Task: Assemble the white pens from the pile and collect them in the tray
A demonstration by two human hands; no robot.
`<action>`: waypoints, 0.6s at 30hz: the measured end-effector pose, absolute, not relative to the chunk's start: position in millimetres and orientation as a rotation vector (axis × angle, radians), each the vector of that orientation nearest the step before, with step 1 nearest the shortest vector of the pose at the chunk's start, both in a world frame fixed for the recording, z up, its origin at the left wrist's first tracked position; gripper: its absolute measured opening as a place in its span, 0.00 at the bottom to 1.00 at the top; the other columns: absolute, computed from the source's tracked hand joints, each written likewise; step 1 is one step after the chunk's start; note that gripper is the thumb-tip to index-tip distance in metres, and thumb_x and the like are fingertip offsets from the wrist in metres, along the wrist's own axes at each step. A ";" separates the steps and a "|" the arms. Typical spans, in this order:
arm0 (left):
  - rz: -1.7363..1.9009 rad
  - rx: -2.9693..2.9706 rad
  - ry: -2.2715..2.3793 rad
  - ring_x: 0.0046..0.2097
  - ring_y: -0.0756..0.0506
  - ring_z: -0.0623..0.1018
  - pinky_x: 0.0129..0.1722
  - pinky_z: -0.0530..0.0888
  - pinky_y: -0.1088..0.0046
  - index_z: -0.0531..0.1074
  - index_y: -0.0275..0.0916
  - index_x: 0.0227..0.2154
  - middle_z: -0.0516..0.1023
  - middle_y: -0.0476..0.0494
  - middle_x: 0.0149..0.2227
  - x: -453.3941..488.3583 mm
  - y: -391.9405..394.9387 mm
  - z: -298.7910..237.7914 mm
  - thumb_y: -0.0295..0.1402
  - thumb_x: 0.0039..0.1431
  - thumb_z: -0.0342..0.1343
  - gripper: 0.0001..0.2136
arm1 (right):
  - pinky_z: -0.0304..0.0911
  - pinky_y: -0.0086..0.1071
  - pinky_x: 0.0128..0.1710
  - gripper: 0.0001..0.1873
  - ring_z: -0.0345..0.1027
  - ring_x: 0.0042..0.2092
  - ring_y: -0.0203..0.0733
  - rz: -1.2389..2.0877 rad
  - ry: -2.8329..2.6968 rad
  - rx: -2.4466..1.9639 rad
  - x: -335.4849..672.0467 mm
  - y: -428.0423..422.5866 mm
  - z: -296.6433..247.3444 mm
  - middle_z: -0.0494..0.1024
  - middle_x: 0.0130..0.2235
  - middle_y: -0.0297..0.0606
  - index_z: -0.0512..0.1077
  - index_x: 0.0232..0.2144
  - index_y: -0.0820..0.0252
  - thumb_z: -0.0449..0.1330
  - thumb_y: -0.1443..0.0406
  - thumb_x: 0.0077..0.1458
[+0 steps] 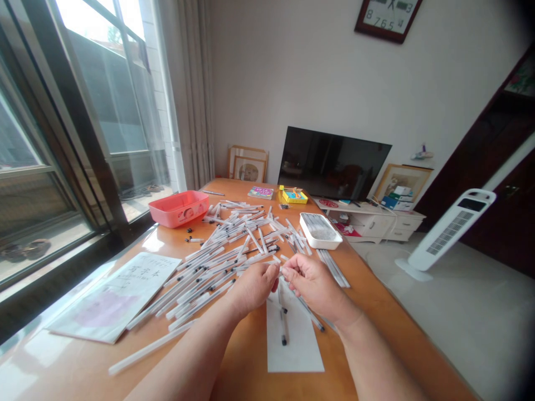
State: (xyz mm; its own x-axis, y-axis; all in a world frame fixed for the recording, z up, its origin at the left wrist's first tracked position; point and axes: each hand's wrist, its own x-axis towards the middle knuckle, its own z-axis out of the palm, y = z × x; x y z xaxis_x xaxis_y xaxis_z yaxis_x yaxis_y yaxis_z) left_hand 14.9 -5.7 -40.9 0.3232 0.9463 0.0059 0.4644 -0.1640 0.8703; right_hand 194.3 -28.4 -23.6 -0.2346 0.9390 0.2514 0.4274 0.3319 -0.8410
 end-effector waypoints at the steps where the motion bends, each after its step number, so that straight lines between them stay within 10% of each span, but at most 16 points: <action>1: 0.742 1.774 1.255 0.25 0.47 0.64 0.27 0.57 0.70 0.65 0.40 0.18 0.65 0.49 0.19 14.9 -6.0 -40.5 0.46 0.63 0.41 0.22 | 0.57 0.28 0.26 0.14 0.63 0.26 0.35 0.769 -1.840 -1.220 193.8 -28.8 -23.2 0.72 0.25 0.31 0.71 0.31 0.57 0.56 0.54 0.63; 18: 0.721 1.719 1.263 0.23 0.49 0.62 0.27 0.57 0.70 0.64 0.40 0.18 0.63 0.50 0.18 14.8 -12.5 -23.5 0.49 0.64 0.41 0.24 | 0.55 0.29 0.29 0.17 0.62 0.30 0.36 0.653 -1.893 -1.189 194.8 -29.9 -15.3 0.72 0.28 0.31 0.69 0.32 0.57 0.51 0.53 0.67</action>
State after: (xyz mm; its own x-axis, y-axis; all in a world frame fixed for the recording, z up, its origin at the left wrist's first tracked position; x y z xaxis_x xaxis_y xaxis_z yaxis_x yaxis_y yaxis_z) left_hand 14.8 -12.5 -23.5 0.3204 0.9465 -0.0374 0.4492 -0.1170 0.8857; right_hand 194.8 -29.9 -15.3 -0.2479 0.9040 0.3482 0.4969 0.4272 -0.7554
